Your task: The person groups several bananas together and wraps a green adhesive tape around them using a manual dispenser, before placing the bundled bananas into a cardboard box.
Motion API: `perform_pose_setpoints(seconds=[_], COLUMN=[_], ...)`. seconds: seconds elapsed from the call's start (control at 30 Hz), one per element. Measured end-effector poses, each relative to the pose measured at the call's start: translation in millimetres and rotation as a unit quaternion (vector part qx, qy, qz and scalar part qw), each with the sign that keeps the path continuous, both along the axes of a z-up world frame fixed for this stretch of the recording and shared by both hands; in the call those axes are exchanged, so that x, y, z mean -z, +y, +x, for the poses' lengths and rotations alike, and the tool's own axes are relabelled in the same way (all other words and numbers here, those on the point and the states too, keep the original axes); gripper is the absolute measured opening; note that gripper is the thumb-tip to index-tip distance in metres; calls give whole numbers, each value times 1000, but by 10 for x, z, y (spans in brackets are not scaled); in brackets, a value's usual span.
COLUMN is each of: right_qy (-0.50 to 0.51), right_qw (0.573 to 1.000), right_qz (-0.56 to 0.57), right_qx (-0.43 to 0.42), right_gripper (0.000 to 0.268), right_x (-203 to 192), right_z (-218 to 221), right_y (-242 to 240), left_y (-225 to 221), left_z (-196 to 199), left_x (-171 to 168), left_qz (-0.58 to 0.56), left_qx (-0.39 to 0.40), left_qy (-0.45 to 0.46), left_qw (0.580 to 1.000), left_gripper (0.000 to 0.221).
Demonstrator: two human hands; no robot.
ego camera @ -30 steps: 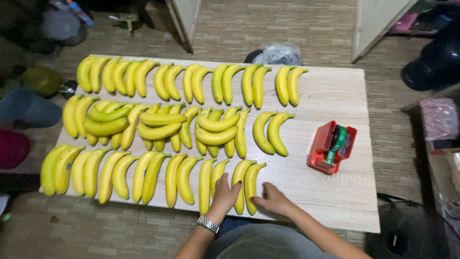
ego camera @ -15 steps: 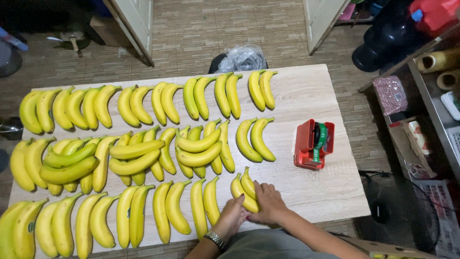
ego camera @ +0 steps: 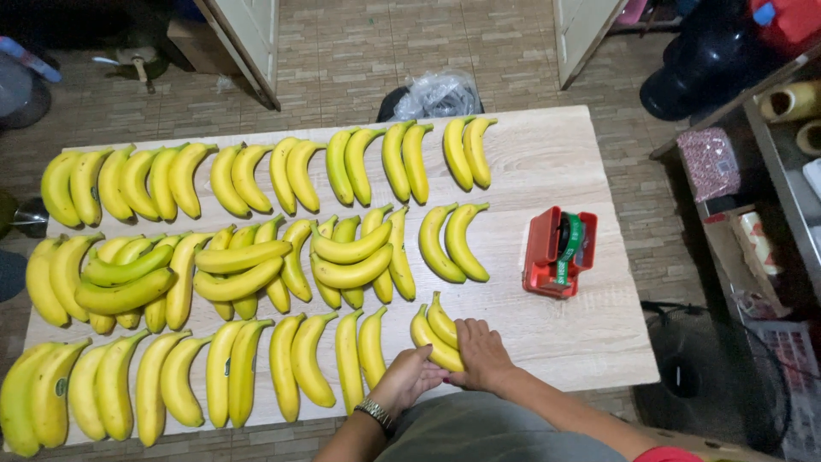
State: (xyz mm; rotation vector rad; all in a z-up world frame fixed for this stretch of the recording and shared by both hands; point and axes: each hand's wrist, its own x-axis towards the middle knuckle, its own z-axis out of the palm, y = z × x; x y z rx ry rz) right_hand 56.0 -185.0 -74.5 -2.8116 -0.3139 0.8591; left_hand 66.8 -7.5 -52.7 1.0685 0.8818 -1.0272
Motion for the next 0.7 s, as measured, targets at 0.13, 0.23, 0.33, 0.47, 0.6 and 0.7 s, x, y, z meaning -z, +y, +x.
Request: perform_pose_setpoints(seconds=[0.13, 0.23, 0.33, 0.47, 0.6, 0.7], right_qy=[-11, -2, -24, -41, -101, -132], right_qw=[999, 997, 993, 987, 982, 968], right_qz=[25, 31, 96, 137, 83, 26], right_qx=[-26, -67, -65, -71, -136, -212], right_gripper=[85, 96, 94, 87, 94, 102], right_x=[-126, -186, -150, -290, -252, -280], right_z=[107, 122, 41, -70, -236, -273], right_y=[-194, -475, -899, -1519, -2171, -2471], left_y=[-87, -166, -259, -441, -861, -1396], left_z=[-98, -148, -130, 37, 377, 671], left_x=[-77, -268, -463, -834, -1078, -945], left_qz=[-3, -6, 41, 92, 139, 111], left_qx=[6, 49, 181, 255, 283, 275], left_qy=[-7, -12, -59, -161, -306, -326], left_qw=[1000, 999, 981, 949, 898, 898], left_gripper=[45, 49, 30, 27, 39, 30])
